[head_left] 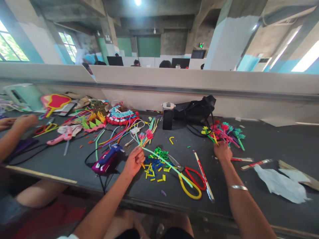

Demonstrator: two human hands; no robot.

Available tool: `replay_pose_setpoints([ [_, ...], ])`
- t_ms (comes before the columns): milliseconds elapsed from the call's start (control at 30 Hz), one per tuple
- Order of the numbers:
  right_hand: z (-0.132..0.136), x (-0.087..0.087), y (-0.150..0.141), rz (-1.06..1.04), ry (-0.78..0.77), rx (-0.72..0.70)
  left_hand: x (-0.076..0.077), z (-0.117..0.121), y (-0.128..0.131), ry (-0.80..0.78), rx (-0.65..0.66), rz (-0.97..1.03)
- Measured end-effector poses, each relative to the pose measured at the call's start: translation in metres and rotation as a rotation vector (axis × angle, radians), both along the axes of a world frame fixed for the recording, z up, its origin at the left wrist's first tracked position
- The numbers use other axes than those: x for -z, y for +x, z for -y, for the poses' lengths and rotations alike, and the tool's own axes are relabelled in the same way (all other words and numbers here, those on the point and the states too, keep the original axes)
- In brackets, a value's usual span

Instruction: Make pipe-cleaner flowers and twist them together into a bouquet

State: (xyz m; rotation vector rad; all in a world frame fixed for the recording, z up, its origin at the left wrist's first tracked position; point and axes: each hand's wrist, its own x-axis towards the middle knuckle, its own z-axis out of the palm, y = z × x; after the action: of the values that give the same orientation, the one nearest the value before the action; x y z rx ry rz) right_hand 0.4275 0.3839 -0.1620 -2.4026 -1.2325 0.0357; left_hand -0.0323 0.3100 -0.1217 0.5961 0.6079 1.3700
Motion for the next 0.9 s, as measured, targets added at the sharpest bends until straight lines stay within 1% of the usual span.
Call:
replay_pose_setpoints([
  [167, 0.003, -0.008, 0.013, 0.066, 0.217, 0.124, -0.002, 0.0, 0.0, 0.001, -0.001, -0.007],
  [267, 0.008, -0.011, 0.026, 0.088, 0.316, 0.214, -0.002, 0.0, 0.0, 0.004, -0.002, -0.011],
  [367, 0.011, -0.01, 0.037, 0.09, 0.383, 0.3, -0.003, 0.0, 0.0, 0.007, 0.0, -0.014],
  [467, 0.011, -0.005, 0.042, 0.067, 0.398, 0.326, -0.004, 0.0, 0.0, 0.007, 0.004, -0.013],
  [533, 0.009, -0.002, 0.042, 0.047, 0.375, 0.296, -0.004, 0.0, 0.0, 0.006, 0.006, -0.012],
  [600, 0.004, 0.001, 0.04, 0.034, 0.334, 0.227, -0.003, -0.001, 0.0, 0.007, 0.006, -0.011],
  [800, -0.006, 0.004, 0.024, 0.042, 0.163, -0.088, -0.002, -0.001, 0.0, -0.001, 0.001, -0.009],
  [900, -0.005, 0.006, 0.018, 0.042, 0.084, -0.184, -0.002, -0.001, 0.0, -0.01, -0.004, -0.006],
])
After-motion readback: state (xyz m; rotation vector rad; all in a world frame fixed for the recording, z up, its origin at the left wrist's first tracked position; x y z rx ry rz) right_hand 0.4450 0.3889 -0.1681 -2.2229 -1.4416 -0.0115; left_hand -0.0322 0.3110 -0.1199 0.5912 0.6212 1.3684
